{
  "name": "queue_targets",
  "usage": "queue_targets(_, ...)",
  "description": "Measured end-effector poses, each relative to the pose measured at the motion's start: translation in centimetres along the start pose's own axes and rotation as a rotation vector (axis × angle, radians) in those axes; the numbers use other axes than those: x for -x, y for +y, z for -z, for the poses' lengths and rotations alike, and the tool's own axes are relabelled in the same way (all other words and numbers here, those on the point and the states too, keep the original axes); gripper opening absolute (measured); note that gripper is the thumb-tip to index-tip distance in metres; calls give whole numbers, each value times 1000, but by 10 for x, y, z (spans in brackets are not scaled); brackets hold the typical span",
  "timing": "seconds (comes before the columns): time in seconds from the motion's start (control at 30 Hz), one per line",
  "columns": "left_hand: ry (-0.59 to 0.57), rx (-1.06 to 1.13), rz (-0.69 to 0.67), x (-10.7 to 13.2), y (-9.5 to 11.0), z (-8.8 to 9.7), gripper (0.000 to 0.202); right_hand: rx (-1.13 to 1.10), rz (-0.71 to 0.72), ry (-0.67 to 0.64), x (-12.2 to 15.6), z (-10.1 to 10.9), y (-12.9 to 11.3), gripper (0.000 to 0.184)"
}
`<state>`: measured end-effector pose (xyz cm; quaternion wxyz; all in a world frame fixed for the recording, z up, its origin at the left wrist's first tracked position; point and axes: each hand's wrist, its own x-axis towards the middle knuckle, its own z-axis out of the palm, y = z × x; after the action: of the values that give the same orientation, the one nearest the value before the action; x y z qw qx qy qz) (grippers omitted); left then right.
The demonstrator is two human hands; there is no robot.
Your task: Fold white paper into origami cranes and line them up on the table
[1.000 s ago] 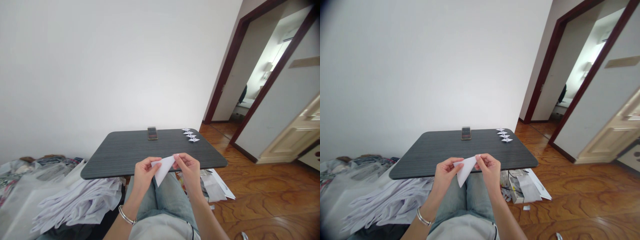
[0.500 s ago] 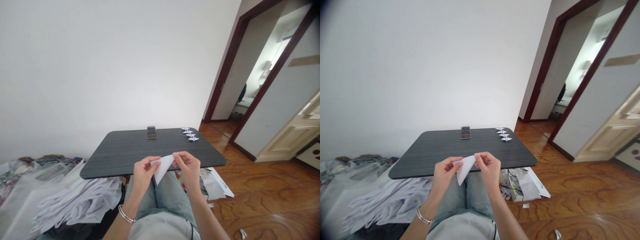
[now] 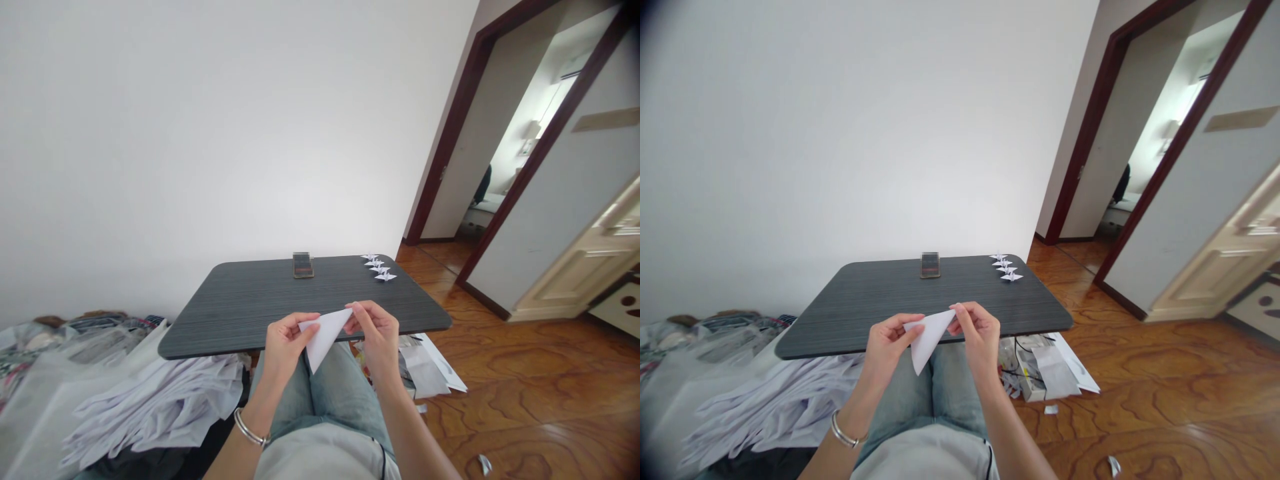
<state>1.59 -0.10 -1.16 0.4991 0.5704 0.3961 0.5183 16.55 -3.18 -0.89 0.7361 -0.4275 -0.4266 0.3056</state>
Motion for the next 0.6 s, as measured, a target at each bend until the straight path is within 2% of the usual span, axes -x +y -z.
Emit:
queue_targets(0.13,9,22,4,0,1,0,24,-57,-2,7,0,1,1,27)
queue_targets(0.6,17,-8,-38,3,3,-1,20,61,-10,1,1,-1,0,19)
